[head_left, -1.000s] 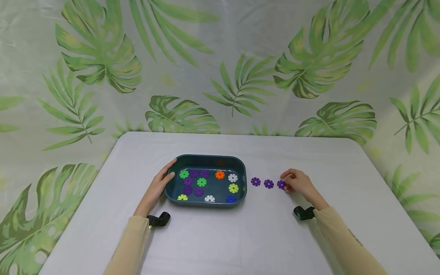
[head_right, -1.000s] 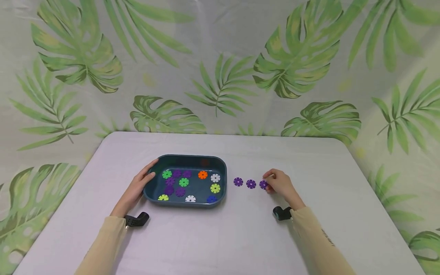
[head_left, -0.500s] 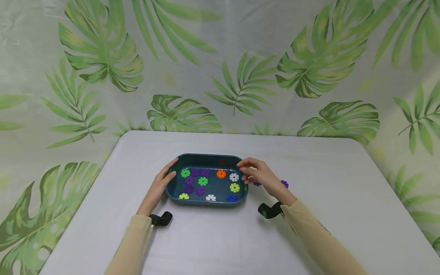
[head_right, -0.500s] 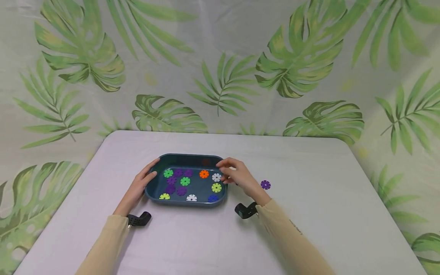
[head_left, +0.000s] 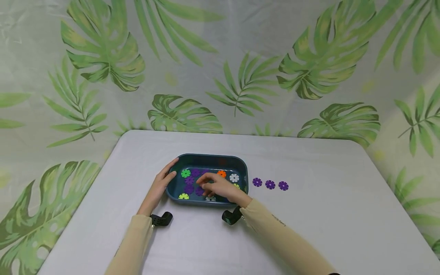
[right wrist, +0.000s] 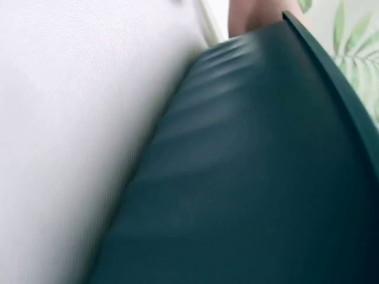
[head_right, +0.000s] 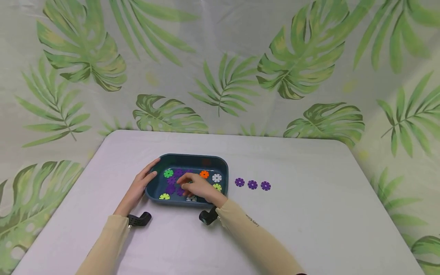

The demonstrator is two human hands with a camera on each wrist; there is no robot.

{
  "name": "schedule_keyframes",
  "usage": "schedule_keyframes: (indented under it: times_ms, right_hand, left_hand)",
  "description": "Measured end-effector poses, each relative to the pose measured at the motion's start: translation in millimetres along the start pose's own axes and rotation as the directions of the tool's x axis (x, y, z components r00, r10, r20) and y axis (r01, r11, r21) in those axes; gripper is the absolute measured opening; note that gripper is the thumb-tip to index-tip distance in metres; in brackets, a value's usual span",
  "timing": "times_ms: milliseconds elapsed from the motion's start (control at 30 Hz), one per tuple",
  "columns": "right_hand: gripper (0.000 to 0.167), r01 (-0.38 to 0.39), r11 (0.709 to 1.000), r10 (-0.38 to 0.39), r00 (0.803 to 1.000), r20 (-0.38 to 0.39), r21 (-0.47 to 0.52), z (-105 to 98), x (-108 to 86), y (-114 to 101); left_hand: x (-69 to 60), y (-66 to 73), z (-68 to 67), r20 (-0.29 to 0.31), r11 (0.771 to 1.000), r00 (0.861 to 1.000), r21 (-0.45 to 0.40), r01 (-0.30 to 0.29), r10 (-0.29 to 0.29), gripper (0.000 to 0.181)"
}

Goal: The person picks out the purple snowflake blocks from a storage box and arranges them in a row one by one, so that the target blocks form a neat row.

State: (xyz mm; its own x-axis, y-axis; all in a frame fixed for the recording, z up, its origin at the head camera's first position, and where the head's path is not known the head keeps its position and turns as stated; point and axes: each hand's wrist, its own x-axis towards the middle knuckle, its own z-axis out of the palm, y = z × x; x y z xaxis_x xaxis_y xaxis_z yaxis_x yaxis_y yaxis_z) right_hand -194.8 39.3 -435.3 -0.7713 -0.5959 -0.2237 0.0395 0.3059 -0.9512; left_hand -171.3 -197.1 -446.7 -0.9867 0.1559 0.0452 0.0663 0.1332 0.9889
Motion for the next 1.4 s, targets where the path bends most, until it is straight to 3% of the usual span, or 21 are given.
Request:
schedule_keyframes:
  times_ms: [433,767,900,1200,1400]
  right_hand:
    - [0.021,-0.044,0.985,0.037,0.998,-0.047,-0.168,14.5,14.9,2.9]
    - [0.016,-0.016,0.975,0.007,0.999,-0.038,-0.223,13.7,17.7,1.3]
    - [0.016,0.011,0.982,-0.020,0.999,-0.045,-0.187,10.8,14.7,0.5]
    - [0.019,0.130,0.989,-0.136,0.987,-0.085,-0.069,-19.9,-13.8,-14.1]
    - [0.021,0.092,0.995,-0.095,0.982,-0.161,-0.027,-60.8,-44.2,-16.3]
  left_hand:
    - [-0.8,0.5,0.6,-0.015,1.000,1.000,0.008,0.004,-0.004,0.048]
    - [-1.5,1.0,0.7,-0.017,1.000,1.000,0.005,0.006,-0.006,0.048]
    - [-1.7,1.0,1.0,-0.015,1.000,1.000,0.004,0.009,-0.009,0.048]
    - [-0.4,0.5,1.7,-0.006,1.000,1.000,0.011,0.006,-0.006,0.048]
    - [-0.6,-0.6,1.3,-0.012,1.000,1.000,0.010,0.005,-0.005,0.048]
